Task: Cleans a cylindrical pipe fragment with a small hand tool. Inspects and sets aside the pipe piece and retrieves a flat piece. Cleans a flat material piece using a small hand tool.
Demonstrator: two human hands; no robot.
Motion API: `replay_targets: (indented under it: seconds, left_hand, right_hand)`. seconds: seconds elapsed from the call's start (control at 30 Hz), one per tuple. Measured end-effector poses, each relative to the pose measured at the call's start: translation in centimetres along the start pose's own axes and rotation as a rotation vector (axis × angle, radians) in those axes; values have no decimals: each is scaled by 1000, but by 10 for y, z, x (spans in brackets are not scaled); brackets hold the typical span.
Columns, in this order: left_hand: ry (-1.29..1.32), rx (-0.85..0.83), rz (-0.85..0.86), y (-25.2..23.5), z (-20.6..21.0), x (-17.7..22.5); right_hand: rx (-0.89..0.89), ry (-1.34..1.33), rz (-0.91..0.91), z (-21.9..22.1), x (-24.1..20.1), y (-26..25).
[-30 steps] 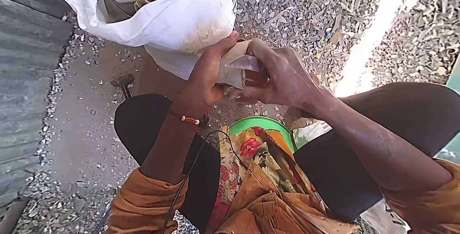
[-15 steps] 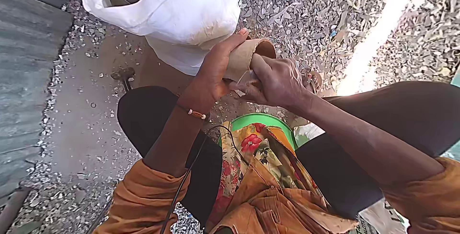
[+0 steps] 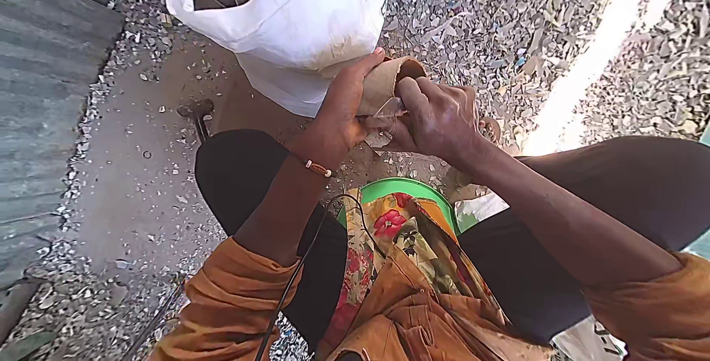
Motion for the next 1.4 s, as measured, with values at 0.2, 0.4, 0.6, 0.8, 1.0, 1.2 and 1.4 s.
replay_targets:
  seconds: [0.2, 0.4, 0.6, 0.8, 1.0, 1.2, 1.4]
  left_hand:
    - [-2, -3, -58, 6, 5, -8]
    - [-62, -47, -159, 12, -2, -25]
    - [-98, -30, -138, 10, -16, -23]
    - [-128, -21, -95, 12, -20, -19]
    - [-136, 133, -61, 5, -28, -18]
    - [-126, 222, 58, 5, -40, 8]
    - [-30, -136, 145, 20, -14, 4]
  right_hand:
    - [88, 2, -178, -14, 10, -2]
    - [-9, -86, -294, -10, 2, 9]
    - [-101, -93, -246, -3, -8, 12]
    - [-69, -109, -227, -8, -14, 14]
    - [-79, -179, -376, -28, -36, 28]
    - [-213, -308, -305, -47, -66, 31]
    - [-360, -381, 356, -51, 14, -15]
Point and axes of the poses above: each hand's wrist, its own y-axis away from the middle knuckle, its own z-axis out of the palm, x = y × z, the point moved 6 cm from there along -y, towards the middle knuckle, and after that the axes turned 15 degrees about z, right-handed, at the moved point
